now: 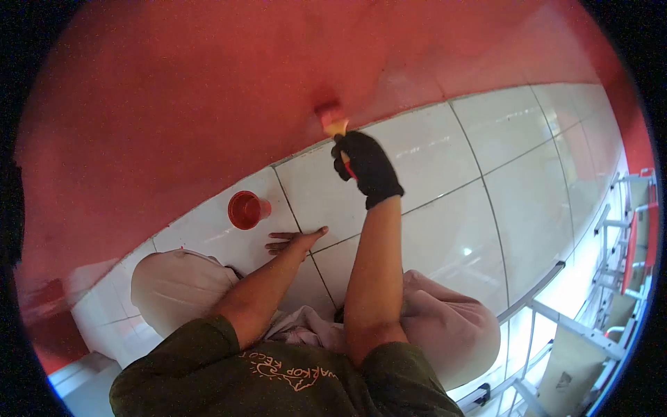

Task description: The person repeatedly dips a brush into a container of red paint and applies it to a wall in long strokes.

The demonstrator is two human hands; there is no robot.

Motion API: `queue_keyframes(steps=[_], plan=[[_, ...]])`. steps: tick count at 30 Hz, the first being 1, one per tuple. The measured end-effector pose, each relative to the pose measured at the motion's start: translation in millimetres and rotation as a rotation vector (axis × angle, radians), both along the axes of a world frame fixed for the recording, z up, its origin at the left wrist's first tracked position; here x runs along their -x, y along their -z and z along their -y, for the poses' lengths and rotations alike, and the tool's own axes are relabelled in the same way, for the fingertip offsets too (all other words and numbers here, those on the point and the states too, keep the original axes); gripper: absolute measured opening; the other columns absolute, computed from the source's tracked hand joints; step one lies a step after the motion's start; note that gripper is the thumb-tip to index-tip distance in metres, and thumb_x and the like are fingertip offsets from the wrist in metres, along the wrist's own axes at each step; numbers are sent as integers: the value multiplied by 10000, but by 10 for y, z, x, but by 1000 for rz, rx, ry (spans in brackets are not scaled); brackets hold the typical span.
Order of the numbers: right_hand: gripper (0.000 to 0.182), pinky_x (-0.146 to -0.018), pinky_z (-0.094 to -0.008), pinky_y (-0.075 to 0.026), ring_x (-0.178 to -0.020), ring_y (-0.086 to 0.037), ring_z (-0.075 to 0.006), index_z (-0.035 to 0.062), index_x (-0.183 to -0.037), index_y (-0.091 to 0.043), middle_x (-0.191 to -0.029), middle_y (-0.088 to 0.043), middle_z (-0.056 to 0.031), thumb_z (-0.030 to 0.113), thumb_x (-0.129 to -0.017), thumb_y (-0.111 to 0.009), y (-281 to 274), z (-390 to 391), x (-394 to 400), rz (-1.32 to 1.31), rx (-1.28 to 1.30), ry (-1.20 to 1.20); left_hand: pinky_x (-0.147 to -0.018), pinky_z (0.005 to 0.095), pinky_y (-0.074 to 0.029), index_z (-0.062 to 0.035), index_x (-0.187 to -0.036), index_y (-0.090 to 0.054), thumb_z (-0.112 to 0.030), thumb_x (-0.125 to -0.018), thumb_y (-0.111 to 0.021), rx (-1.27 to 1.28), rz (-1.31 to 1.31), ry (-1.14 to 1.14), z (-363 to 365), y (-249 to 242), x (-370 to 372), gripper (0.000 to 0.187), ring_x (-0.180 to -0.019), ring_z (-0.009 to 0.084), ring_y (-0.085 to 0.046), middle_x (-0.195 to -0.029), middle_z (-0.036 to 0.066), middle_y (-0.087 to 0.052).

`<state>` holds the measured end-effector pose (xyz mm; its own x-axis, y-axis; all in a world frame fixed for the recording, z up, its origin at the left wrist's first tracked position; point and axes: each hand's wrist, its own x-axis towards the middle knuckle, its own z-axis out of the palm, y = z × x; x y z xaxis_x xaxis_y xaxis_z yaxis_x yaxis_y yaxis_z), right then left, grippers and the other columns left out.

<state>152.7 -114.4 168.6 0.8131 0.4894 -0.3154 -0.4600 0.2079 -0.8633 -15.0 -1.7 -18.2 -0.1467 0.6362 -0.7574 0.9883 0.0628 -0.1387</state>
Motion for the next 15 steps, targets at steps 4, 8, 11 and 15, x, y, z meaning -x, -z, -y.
queue_keyframes(steps=[4,8,11,15], plan=[[208,-423,-235,-308,-456,-417,-92,33,-830,-521,-644,-492,-27,233,-883,-502,-1141,65,106,264,118,28,-1063,557,-15,-52,-1326,302,-657,-314,-814,-48,64,-42,53,15,36,1624,-1317,397,232,-1401,277,254],[213,-413,-217,-324,-458,-442,-77,8,-919,-562,-595,-474,-12,210,-882,-504,-1807,31,383,425,429,131,-1054,590,-62,-96,-1370,235,-645,-371,-805,-46,95,-22,19,-191,42,1543,-1345,369,171,-1433,237,215],[204,-416,-204,-333,-474,-465,-63,22,-972,-572,-621,-490,-10,190,-870,-517,-2118,-116,498,497,664,-22,-1048,597,-98,-106,-1400,154,-647,-443,-779,-103,201,-40,68,-169,212,1442,-1360,367,103,-1455,225,151],[192,-463,-245,-391,-510,-520,-128,35,-962,-579,-659,-546,-54,173,-828,-579,-2146,-547,567,679,909,-454,-1008,586,-191,-106,-1399,-31,-634,-501,-758,-370,368,-71,18,15,320,1270,-1339,365,-71,-1450,190,-39]])
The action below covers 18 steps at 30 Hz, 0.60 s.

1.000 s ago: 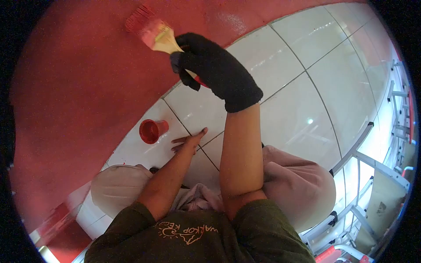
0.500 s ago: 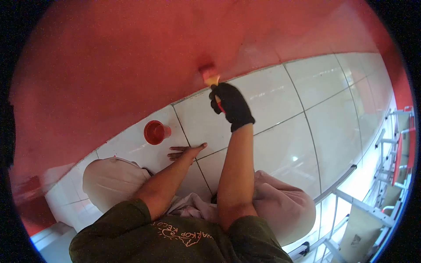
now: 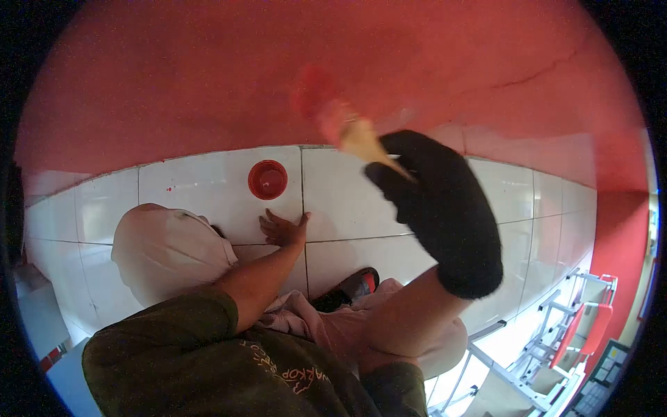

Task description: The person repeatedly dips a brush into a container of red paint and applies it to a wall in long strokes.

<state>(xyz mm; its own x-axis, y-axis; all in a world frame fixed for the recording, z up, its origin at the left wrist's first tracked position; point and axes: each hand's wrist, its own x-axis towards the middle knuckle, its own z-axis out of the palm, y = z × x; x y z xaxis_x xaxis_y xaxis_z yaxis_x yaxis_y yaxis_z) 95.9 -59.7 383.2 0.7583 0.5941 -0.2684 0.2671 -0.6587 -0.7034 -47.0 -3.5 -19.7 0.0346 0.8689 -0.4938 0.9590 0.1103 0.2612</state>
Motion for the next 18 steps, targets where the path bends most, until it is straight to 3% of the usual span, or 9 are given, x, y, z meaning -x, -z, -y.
queue_keyframes(steps=[1,3,4,7,11,13,18], plan=[[173,-459,-246,-382,-505,-515,-118,34,-929,-582,-656,-545,-46,161,-814,-605,111,-103,-11,104,-16,-229,-989,580,-222,-100,-1391,-100,-624,-527,-750,-72,50,-25,-36,3,13,1201,-1328,355,-124,-1440,179,-101],[188,-549,-329,-432,-590,-562,-247,28,-930,-574,-693,-568,-117,129,-780,-622,328,-361,74,341,-105,-477,-972,577,-240,-96,-1388,-130,-591,-564,-746,-117,119,-38,-136,-64,-3,1141,-1322,345,-143,-1435,179,-122],[197,-638,-384,-445,-709,-560,-344,24,-920,-567,-742,-567,-163,119,-755,-618,512,-375,91,431,-202,-533,-954,573,-258,-93,-1384,-161,-558,-601,-742,-172,186,-47,-179,-90,-29,1081,-1317,336,-163,-1431,178,-142],[192,-652,-376,-451,-715,-556,-345,24,-899,-560,-765,-563,-170,95,-724,-593,683,-498,292,298,56,-513,-953,575,-247,-92,-1373,-187,-522,-612,-750,-221,275,-39,-257,31,-68,1040,-1325,321,-156,-1433,174,-147],[286,-670,-400,-467,-734,-567,-340,11,-972,-566,-811,-572,-180,99,-702,-601,1014,-347,349,262,-2,-507,-952,580,-239,-99,-1364,-204,-470,-620,-764,-248,439,-65,-381,-66,-72,1002,-1325,299,-177,-1426,133,-197],[245,-647,-369,-471,-701,-573,-315,17,-934,-581,-807,-574,-166,49,-692,-600,1051,-249,328,149,-19,-351,-948,582,-240,-97,-1353,-229,-416,-607,-786,-297,478,-66,-437,-18,-82,985,-1308,308,-217,-1400,126,-257],[168,-550,-282,-465,-594,-597,-159,-6,-943,-584,-714,-602,-111,36,-782,-608,896,-253,197,-44,10,-127,-872,457,-308,-107,-1263,-388,-323,-569,-826,-193,715,6,-659,-195,-139,849,-1157,275,-421,-1219,80,-481]])
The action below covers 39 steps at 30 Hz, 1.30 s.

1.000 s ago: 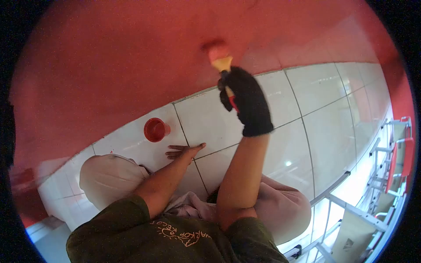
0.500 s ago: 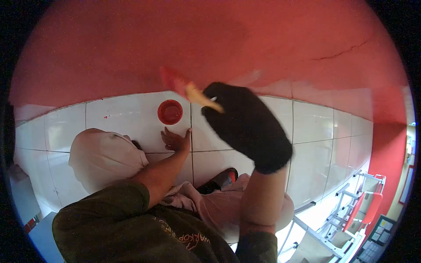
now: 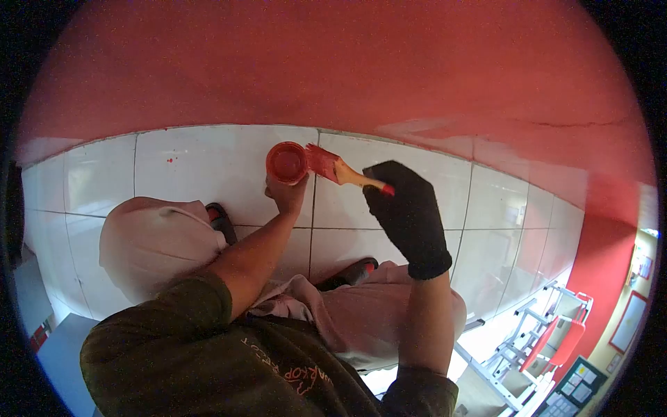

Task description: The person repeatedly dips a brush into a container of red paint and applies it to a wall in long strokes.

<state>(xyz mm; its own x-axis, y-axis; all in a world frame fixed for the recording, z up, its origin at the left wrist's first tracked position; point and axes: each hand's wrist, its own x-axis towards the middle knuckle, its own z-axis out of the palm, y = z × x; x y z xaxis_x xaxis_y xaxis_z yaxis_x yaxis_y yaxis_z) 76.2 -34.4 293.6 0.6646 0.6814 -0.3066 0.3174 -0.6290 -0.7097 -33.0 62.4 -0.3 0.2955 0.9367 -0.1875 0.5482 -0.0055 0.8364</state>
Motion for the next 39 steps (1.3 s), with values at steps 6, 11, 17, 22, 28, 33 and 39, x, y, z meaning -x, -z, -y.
queue_keyframes(steps=[6,11,17,22,28,33,39], plan=[[197,-586,-248,-497,-672,-609,-137,-23,-996,-573,-785,-614,-90,4,-801,-589,-94,115,-149,-145,-149,156,-878,417,-311,-125,-1215,-441,-315,-537,-853,-107,107,-106,-16,-19,-93,816,-1064,239,-508,-1147,59,-542],[229,-634,-263,-519,-736,-616,-147,-25,-1021,-567,-853,-613,-109,-41,-793,-567,-139,225,-285,-202,-209,224,-869,413,-330,-131,-1214,-444,-328,-541,-850,-129,7,-72,-103,115,-164,810,-1047,233,-518,-1143,54,-543],[211,-595,-244,-485,-685,-597,-123,-13,-1024,-573,-816,-620,-90,42,-821,-580,-96,256,-289,-110,-193,293,-871,457,-338,-131,-1182,-449,-335,-547,-820,-142,53,150,81,168,-150,763,-1053,271,-486,-1120,58,-518],[198,-562,-229,-451,-623,-554,-101,31,-1005,-587,-759,-602,-53,124,-831,-597,286,211,-183,-18,-230,350,-870,456,-341,-140,-1171,-454,-341,-560,-806,-39,96,397,233,142,-168,734,-1067,267,-479,-1116,58,-516],[165,-728,-322,-478,-826,-614,-266,21,-960,-581,-897,-624,-131,89,-810,-589,721,80,9,221,-208,187,-916,439,-337,-142,-1218,-420,-403,-549,-824,-173,-59,371,390,74,-206,825,-1089,265,-458,-1152,61,-490],[165,-753,-354,-479,-858,-607,-300,17,-954,-579,-931,-619,-149,96,-809,-576,1015,-50,99,265,-195,117,-917,442,-339,-132,-1227,-402,-411,-540,-823,-156,-38,366,365,31,-198,852,-1098,269,-451,-1160,65,-480],[159,-725,-302,-480,-821,-613,-225,17,-969,-572,-920,-621,-116,62,-819,-598,1286,-85,161,373,-202,50,-889,438,-367,-135,-1190,-434,-408,-607,-780,-139,-32,398,317,-147,-182,730,-1077,279,-473,-1132,70,-495]])
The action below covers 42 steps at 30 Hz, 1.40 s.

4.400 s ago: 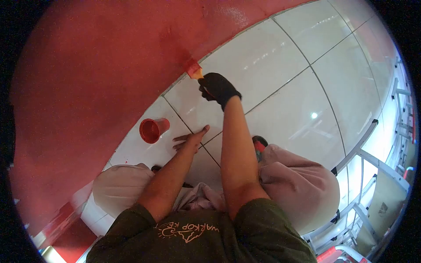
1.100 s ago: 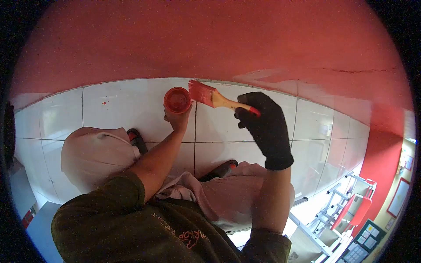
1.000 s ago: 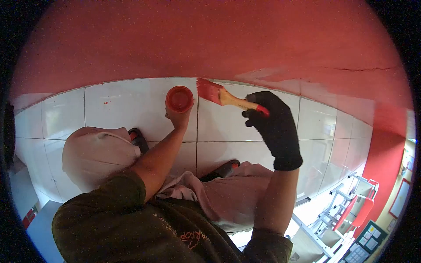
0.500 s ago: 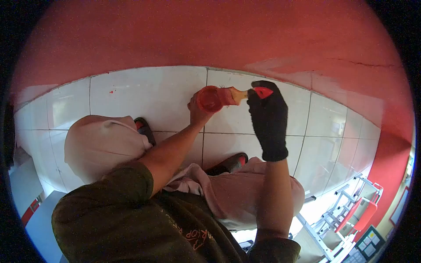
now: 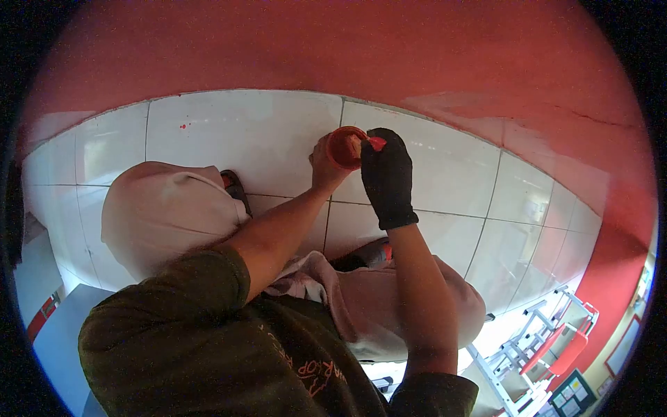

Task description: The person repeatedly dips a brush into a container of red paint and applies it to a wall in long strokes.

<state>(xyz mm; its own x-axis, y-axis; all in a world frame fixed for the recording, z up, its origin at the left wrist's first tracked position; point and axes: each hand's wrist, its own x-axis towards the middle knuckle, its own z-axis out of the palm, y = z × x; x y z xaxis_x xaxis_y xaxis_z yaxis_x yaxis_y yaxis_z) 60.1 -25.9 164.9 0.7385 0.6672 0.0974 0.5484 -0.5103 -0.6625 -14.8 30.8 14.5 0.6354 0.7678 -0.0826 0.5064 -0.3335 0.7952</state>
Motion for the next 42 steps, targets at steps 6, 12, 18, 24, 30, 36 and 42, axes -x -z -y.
queue_keyframes(steps=[6,12,18,24,30,36,42], plan=[[165,-746,-316,-482,-844,-614,-246,13,-973,-571,-935,-622,-129,89,-827,-587,44,-39,22,-22,84,15,-860,450,-379,-143,-1168,-462,-447,-630,-749,-26,1,-6,-1,69,-15,681,-1067,266,-480,-1101,54,-501],[180,-746,-321,-483,-846,-614,-251,10,-981,-568,-938,-621,-133,106,-831,-587,133,-52,15,-41,90,14,-885,447,-381,-139,-1187,-455,-427,-687,-718,12,-42,11,-36,8,7,634,-1079,284,-475,-1127,79,-498],[178,-743,-320,-482,-841,-612,-255,9,-975,-568,-933,-620,-133,114,-832,-588,163,-39,10,-59,68,8,-889,452,-376,-123,-1168,-459,-423,-677,-727,-2,2,-4,-31,-14,8,635,-1064,285,-486,-1108,83,-509],[169,-733,-321,-483,-829,-611,-263,9,-966,-569,-920,-620,-136,105,-829,-590,179,-17,-11,-52,74,24,-879,440,-382,-116,-1139,-466,-420,-665,-734,-48,30,-45,-2,27,-16,623,-1036,278,-505,-1086,82,-521],[172,-727,-319,-483,-823,-614,-261,9,-968,-566,-920,-621,-135,118,-837,-585,247,15,-23,-47,61,34,-886,439,-376,-121,-1158,-448,-421,-642,-753,-10,-4,-19,-7,37,-16,670,-1056,272,-496,-1106,77,-514],[176,-687,-305,-489,-761,-621,-227,6,-975,-561,-859,-624,-122,127,-848,-576,304,19,-60,41,66,27,-899,442,-369,-131,-1184,-432,-425,-572,-802,-3,-28,-14,-20,6,-4,773,-1080,271,-482,-1136,69,-504],[193,-759,-371,-476,-865,-606,-320,11,-941,-566,-911,-626,-164,158,-818,-588,269,80,-155,-159,25,159,-904,454,-364,-134,-1194,-431,-441,-557,-809,16,6,-34,10,112,-3,802,-1100,270,-466,-1143,67,-497]])
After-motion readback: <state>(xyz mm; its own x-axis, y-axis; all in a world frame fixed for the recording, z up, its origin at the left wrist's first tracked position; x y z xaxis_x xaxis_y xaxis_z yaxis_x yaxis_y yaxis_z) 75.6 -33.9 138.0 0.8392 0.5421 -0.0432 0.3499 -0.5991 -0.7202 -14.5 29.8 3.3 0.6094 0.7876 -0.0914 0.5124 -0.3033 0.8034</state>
